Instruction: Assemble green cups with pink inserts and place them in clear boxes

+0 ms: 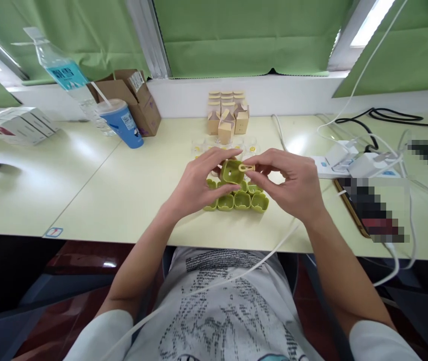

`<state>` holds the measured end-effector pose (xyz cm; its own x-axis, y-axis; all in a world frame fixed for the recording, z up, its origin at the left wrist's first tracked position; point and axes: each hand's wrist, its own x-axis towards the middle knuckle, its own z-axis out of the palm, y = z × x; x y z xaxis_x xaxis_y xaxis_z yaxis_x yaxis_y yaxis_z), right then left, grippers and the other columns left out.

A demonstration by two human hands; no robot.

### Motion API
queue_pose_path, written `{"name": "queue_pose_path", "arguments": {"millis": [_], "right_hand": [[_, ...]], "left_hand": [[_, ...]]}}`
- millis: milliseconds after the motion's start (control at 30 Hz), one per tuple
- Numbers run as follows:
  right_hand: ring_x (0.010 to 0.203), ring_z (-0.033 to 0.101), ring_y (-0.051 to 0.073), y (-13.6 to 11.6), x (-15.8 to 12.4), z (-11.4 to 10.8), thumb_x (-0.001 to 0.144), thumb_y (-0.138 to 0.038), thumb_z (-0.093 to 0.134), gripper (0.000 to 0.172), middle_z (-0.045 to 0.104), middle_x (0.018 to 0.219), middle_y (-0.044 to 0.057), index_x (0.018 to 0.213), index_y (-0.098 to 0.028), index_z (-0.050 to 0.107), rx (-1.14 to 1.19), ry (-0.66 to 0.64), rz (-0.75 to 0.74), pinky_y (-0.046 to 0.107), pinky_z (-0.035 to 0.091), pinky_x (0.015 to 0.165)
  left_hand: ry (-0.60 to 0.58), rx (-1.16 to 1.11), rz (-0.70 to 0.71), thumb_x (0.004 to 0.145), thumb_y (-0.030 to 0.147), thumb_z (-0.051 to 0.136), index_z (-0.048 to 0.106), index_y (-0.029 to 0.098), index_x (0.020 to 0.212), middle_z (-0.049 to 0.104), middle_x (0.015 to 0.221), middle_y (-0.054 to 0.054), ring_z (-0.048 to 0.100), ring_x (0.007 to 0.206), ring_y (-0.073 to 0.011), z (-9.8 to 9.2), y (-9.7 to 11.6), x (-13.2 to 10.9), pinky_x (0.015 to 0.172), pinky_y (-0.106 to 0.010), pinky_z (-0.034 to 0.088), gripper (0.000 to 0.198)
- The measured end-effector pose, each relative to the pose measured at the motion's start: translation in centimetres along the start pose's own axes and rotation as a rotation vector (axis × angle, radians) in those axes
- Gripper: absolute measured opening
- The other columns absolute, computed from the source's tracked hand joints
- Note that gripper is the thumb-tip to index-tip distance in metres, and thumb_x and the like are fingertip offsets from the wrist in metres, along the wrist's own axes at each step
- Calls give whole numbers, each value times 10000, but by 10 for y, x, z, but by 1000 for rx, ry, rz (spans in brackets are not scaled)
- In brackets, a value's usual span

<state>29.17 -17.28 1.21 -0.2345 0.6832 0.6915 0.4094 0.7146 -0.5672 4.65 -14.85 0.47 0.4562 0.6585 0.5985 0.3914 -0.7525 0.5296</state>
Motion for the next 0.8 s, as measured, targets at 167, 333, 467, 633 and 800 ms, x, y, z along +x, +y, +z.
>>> {"name": "queue_pose_path", "arguments": {"millis": [167,333,467,633,800], "right_hand": [[760,683,175,10,1,11,1100,-256,701,168,792,980,49,1094,-279,867,-272,-22,-232,348,607,717],[879,630,204,16,-4,19,1085,-217,706,149,656,1051,82,1087,-269,846,-381,58,-299,332,502,626],[919,611,221,19,-7,23,1088,-219,698,140,629,1078,94,1042,-264,822,-394,82,-296,337,475,600],[885,632,221,22,-2,20,1061,-240,749,127,638,1046,85,980,-271,841,-234,39,-280,371,551,650],[829,643,204,24,0,21,1012,-275,842,72,653,1095,82,1038,-311,898,-49,20,-243,355,544,565]], "left_hand": [[38,102,112,1043,602,806,770,275,1408,816,1340,-94,769,1098,-233,1,-2,2,944,-397,663,490],[45,91,289,1055,436,836,749,287,1525,804,1384,-104,780,1246,-246,3,-14,2,1046,-383,655,500],[82,75,345,998,355,905,761,286,1540,796,1254,-95,775,1128,-223,9,-20,2,972,-353,651,564],[52,31,341,986,463,906,767,333,1547,782,1202,-83,761,1074,-223,9,-21,3,940,-374,643,592],[-3,-126,208,891,571,972,770,316,1550,830,1210,-87,767,1050,-223,6,-20,4,913,-346,643,735]]}}
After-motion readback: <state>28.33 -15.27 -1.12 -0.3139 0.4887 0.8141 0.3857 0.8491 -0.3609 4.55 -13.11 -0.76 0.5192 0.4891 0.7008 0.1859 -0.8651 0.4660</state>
